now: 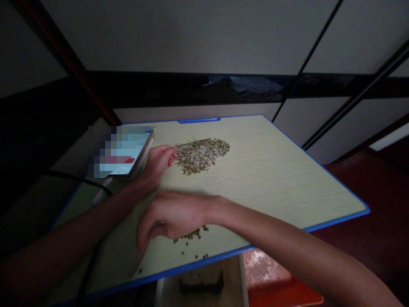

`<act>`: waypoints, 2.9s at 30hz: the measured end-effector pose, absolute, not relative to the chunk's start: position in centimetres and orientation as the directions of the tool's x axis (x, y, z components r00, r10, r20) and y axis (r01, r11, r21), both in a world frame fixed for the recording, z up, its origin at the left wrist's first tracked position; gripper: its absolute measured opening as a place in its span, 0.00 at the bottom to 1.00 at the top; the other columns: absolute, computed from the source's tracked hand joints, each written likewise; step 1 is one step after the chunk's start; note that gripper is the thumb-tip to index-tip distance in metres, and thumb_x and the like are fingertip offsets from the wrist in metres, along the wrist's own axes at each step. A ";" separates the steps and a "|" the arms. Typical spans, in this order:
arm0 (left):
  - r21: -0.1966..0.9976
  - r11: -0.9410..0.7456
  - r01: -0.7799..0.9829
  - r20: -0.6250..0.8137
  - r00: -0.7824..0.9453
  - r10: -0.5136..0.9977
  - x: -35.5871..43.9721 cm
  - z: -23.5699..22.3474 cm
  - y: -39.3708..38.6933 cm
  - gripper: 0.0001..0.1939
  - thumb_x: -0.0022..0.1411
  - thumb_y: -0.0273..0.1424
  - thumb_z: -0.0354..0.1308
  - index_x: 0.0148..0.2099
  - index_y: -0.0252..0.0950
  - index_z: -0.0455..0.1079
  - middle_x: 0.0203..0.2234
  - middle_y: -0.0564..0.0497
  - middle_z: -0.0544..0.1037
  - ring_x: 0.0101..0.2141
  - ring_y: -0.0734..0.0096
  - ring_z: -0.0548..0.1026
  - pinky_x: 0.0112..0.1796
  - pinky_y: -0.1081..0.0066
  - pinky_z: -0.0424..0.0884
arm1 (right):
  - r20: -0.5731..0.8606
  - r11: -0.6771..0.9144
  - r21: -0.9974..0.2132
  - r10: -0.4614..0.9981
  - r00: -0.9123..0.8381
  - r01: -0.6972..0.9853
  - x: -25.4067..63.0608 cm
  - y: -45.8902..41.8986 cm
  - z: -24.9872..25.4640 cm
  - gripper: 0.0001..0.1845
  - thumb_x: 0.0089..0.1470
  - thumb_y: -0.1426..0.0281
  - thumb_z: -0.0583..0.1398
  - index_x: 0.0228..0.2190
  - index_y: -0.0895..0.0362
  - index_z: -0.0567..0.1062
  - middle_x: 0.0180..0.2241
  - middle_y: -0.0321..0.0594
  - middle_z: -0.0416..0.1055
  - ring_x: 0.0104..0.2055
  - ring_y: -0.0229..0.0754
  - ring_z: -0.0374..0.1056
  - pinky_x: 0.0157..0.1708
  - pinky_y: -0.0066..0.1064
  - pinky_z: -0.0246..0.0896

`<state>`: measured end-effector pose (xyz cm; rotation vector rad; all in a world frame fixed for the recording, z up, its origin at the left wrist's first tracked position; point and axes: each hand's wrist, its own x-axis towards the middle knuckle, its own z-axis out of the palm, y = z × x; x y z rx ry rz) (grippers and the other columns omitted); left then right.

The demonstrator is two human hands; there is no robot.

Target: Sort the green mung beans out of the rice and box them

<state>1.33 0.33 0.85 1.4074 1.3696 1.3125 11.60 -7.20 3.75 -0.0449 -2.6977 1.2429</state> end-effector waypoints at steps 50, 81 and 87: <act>0.968 -0.141 0.209 0.164 -0.097 0.982 1.2 1.1 0.1 0.12 0.47 0.31 0.51 0.14 0.37 0.61 0.06 0.60 0.58 0.13 0.80 0.56 0.18 0.76 0.52 | 0.415 0.433 -0.876 0.901 -0.126 0.211 25.8 -4.1 4.6 0.08 0.43 0.67 0.65 0.27 0.57 0.74 0.24 0.36 0.73 0.25 0.34 0.68 0.27 0.26 0.63; 0.955 -0.059 0.292 0.088 -0.087 0.992 1.0 1.6 -0.2 0.14 0.50 0.33 0.52 0.15 0.38 0.61 0.07 0.61 0.58 0.13 0.79 0.56 0.18 0.74 0.51 | 0.014 0.099 -0.928 0.972 -0.232 0.359 22.7 -3.5 1.4 0.13 0.44 0.67 0.56 0.31 0.64 0.74 0.19 0.37 0.65 0.19 0.33 0.56 0.19 0.28 0.49; 0.955 -0.050 0.291 0.082 -0.097 0.992 1.1 1.7 -0.2 0.13 0.50 0.34 0.52 0.15 0.38 0.62 0.07 0.61 0.58 0.13 0.79 0.55 0.18 0.74 0.50 | -0.002 0.092 -0.928 0.967 -0.253 0.361 21.8 -3.8 1.1 0.13 0.44 0.69 0.56 0.32 0.64 0.73 0.19 0.36 0.65 0.19 0.32 0.56 0.20 0.27 0.50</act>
